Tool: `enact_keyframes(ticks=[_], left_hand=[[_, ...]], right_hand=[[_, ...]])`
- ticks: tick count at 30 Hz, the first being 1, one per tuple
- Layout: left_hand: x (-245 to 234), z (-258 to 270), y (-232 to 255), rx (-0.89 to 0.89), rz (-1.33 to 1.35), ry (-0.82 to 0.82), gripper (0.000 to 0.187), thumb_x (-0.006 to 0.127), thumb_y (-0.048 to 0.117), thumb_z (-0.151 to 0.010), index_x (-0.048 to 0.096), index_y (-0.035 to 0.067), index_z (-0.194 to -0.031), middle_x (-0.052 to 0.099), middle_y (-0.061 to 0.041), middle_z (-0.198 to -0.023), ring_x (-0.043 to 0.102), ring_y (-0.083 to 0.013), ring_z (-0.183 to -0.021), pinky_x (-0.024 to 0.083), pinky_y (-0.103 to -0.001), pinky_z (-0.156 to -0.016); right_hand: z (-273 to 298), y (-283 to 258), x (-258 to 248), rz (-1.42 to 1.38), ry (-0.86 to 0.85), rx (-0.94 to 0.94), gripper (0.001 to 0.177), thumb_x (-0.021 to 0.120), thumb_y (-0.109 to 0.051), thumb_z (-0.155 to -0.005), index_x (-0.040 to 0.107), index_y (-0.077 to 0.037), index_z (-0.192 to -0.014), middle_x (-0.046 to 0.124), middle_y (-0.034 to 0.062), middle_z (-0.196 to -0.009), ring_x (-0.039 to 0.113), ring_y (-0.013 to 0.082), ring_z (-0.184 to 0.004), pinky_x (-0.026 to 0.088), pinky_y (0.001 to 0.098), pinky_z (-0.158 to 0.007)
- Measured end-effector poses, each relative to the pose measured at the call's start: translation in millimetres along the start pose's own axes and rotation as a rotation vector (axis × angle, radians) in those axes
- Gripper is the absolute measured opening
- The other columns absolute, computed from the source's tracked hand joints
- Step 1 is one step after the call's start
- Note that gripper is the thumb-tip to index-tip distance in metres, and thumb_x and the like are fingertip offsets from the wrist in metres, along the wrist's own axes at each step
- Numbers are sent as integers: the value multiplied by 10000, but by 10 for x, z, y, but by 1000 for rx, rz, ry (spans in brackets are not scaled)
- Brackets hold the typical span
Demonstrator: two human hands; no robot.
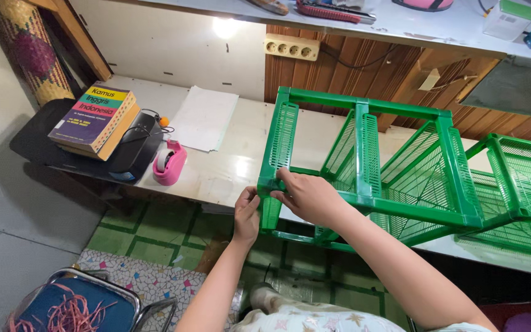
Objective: The person removes items from two green plastic crates, then disassembles one crate by detaching its side panels and corner pieces. The removed items are placed on the desk, and the crate parts are laid out on the work surface.
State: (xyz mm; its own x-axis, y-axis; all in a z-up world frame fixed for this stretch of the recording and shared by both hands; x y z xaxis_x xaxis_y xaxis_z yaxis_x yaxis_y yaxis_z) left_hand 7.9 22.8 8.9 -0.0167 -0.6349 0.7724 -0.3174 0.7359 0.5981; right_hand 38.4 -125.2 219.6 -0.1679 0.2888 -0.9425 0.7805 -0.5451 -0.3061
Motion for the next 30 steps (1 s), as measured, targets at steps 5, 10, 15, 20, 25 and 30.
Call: enact_keyframes(ticks=[5,10,15,20,25,30], left_hand=[[280,1,573,125,-500,-102,559,671,173,-815,495,63,-1334,540,-99,-1306,514,-213,-1247,396,-362,-1059],[798,-194,1242,445,-1184,-420,699,777,189,-712,487,104,-1342,504,-139,-1418,483,-321,-1350,405,-441,-1109],[1124,-512,1398,523,-1360,-810,679,804,173,-656,510,110,-1265,552,-132,-1345,514,-357,-1337,391,-490,-1177],[1138,-743,1299,432,-1285,-957,511,807,164,-670,526,79,-1088,592,-83,-1077,600,-301,-1128,345,-535,-1263],[1096,-789,1199,405,-1244,-988,408,785,177,-613,490,86,-879,519,-81,-940,551,-303,-997,451,-426,-970],[1098,-787,1141,409,-1240,-1017,441,781,208,-584,453,83,-850,492,-84,-916,531,-286,-967,393,-389,-943]], right_hand=[[30,-12,45,26,2,76,409,614,-412,-977,493,-45,-1109,658,154,-786,672,380,-780,520,493,-635],[73,-17,54,68,42,132,454,658,-463,-934,497,-54,-1050,640,139,-730,675,349,-772,525,480,-638],[81,-22,53,40,53,151,492,641,-492,-918,513,-57,-1108,663,119,-770,688,345,-763,528,478,-622],[82,-29,52,59,38,158,553,634,-503,-908,511,-64,-1220,688,136,-800,695,372,-752,523,494,-610],[99,-30,79,85,53,128,505,657,-514,-903,544,-85,-1144,700,144,-828,680,390,-745,509,512,-607],[128,11,106,116,44,110,494,661,-513,-907,575,-91,-1149,684,135,-739,676,380,-688,507,501,-582]])
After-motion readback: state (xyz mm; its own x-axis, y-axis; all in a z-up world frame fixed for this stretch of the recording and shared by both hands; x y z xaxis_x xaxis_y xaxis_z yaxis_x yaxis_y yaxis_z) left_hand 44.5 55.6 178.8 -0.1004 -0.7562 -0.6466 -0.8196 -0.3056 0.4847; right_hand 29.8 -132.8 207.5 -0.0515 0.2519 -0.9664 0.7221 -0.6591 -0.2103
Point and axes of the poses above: each hand's wrist, its own z-axis away from the middle knuckle, its own x-axis out of the palm, y = z × x, the point moved 2 cm from there along -z, towards the middle knuckle
